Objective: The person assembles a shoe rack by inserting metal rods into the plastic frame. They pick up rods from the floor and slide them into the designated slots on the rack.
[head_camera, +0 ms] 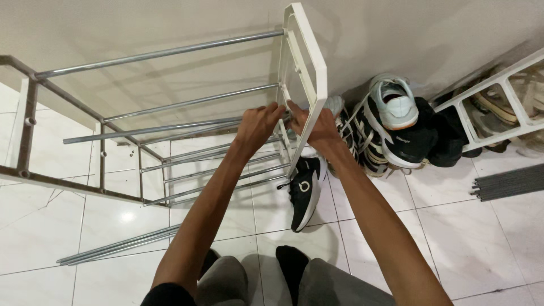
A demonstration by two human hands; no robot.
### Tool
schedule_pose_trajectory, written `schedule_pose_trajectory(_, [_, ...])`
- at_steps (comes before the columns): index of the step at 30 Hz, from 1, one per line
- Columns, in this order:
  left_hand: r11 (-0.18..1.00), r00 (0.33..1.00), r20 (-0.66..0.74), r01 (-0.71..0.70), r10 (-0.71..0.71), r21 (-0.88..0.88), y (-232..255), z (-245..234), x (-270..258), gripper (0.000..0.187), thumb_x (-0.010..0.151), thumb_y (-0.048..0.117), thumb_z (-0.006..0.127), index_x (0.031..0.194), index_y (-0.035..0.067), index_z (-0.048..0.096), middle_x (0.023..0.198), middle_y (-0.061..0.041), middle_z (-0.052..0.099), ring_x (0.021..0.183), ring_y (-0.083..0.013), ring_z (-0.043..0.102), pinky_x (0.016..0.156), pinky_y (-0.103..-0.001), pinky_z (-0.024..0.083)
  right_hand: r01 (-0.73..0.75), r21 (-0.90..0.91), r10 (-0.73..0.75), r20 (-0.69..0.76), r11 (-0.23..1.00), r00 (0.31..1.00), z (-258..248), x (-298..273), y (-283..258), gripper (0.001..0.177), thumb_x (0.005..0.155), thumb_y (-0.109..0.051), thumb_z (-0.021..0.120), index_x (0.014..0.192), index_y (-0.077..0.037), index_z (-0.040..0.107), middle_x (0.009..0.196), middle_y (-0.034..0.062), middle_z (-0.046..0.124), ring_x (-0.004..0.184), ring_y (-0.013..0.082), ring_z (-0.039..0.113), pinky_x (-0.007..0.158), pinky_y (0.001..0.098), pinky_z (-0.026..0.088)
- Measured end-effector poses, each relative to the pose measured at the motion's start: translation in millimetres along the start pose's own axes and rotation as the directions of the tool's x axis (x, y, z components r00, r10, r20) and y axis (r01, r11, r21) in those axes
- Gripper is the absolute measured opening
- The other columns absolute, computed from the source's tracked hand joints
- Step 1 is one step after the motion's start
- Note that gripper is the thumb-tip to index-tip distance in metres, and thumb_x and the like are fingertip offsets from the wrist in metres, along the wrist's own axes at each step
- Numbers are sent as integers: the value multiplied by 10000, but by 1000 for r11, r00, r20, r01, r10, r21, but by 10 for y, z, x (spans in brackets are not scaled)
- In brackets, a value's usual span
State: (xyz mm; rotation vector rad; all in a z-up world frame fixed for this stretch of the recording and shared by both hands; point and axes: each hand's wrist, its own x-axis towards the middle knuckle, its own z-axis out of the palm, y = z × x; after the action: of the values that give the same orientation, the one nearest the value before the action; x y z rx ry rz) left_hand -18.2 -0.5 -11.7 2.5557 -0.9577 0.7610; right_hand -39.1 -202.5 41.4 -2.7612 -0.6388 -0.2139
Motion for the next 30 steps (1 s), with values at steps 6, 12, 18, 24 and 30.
schedule_pose_trajectory(6, [996,994,106,1,-11,90,87,36,-38,317,857,26,681,1166,84,645,977,-65,693,833,-259,726,653,-397,589,31,24,-30,-47,999,998,70,-100,-12,537,888,-250,719,1380,-61,617,880,196,746,740,362,717,660,468,570])
schedule_pose_trajectory(12, [996,992,119,42,-51,81,159,1,-79,361,837,-2,661,1191,66,641,1010,-73,704,854,-276,723,694,-429,592,52,136,-32,-142,989,989,72,-156,-66,508,859,-229,714,1347,-100,652,849,184,741,686,365,700,626,459,558])
schedule_pose_trajectory(18, [995,998,-6,60,-60,-80,94,56,-101,282,829,-30,640,1079,100,623,978,-86,758,819,-298,734,694,-426,593,-78,223,89,-41,972,995,-39,-183,-127,465,904,-217,682,1353,-98,660,711,176,686,653,326,673,634,452,532])
schedule_pose_trajectory(24, [980,998,-1,56,-57,-189,38,-85,34,120,933,33,672,1050,12,692,682,-156,702,594,-348,684,514,-452,523,-146,575,158,30,805,987,-126,-213,-137,527,905,-183,690,1419,-89,625,630,40,491,567,140,459,536,351,425])
schedule_pose_trajectory(30, [890,963,139,265,-229,-372,-59,-168,182,159,950,204,735,912,53,766,647,-147,702,564,-314,688,553,-445,534,-310,634,264,169,708,950,-88,-39,-91,540,898,-155,682,1434,-160,618,579,-22,435,523,67,399,523,307,405])
